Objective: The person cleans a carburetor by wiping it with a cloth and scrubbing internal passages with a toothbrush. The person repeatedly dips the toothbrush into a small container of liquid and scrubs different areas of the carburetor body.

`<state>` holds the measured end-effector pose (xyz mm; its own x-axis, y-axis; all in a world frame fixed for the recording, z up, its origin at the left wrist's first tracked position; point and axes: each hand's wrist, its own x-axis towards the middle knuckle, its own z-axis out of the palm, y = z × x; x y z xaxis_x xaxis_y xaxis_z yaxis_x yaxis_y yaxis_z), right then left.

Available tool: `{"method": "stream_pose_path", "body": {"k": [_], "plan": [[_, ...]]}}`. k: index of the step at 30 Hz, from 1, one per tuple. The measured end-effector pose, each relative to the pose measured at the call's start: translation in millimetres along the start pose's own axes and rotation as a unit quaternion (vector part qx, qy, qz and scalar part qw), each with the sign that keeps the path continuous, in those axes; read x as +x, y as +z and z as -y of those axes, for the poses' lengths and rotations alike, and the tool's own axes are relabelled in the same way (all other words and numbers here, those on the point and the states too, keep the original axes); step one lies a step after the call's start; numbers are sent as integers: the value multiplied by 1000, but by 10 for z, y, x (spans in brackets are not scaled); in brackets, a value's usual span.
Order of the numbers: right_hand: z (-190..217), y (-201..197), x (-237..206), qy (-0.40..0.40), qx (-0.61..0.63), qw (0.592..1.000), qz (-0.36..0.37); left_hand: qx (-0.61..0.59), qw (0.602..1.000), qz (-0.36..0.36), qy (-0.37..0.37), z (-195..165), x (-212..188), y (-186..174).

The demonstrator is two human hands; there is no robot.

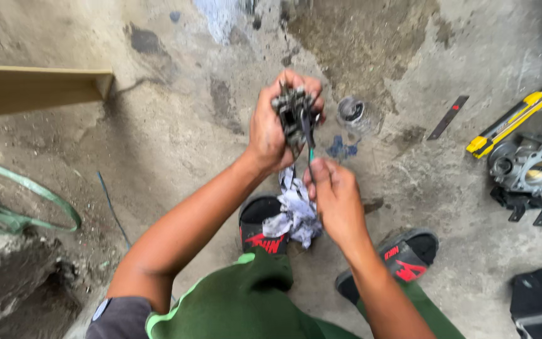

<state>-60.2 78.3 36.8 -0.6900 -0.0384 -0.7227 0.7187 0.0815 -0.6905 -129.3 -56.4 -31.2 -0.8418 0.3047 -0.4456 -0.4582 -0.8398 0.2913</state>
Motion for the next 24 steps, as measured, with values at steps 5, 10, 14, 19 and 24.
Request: {"method": "stream_pose_path", "body": {"k": [5,10,14,19,24], "plan": [[-240,-2,-74,35,-10,999,8,15,999,-30,-24,-41,14,43],[-469,-324,-121,39,28,996,72,281,953,-111,7,-390,206,-143],[-397,-668,-38,27,134,989,-50,347,929,-107,-71,-478,227,-262],[-329,-689,-93,0,156,987,-38,345,937,-6,-58,-416,186,-201],[-331,-637,-75,-24,154,987,-24,293,954,2,-57,-386,161,-118]]}}
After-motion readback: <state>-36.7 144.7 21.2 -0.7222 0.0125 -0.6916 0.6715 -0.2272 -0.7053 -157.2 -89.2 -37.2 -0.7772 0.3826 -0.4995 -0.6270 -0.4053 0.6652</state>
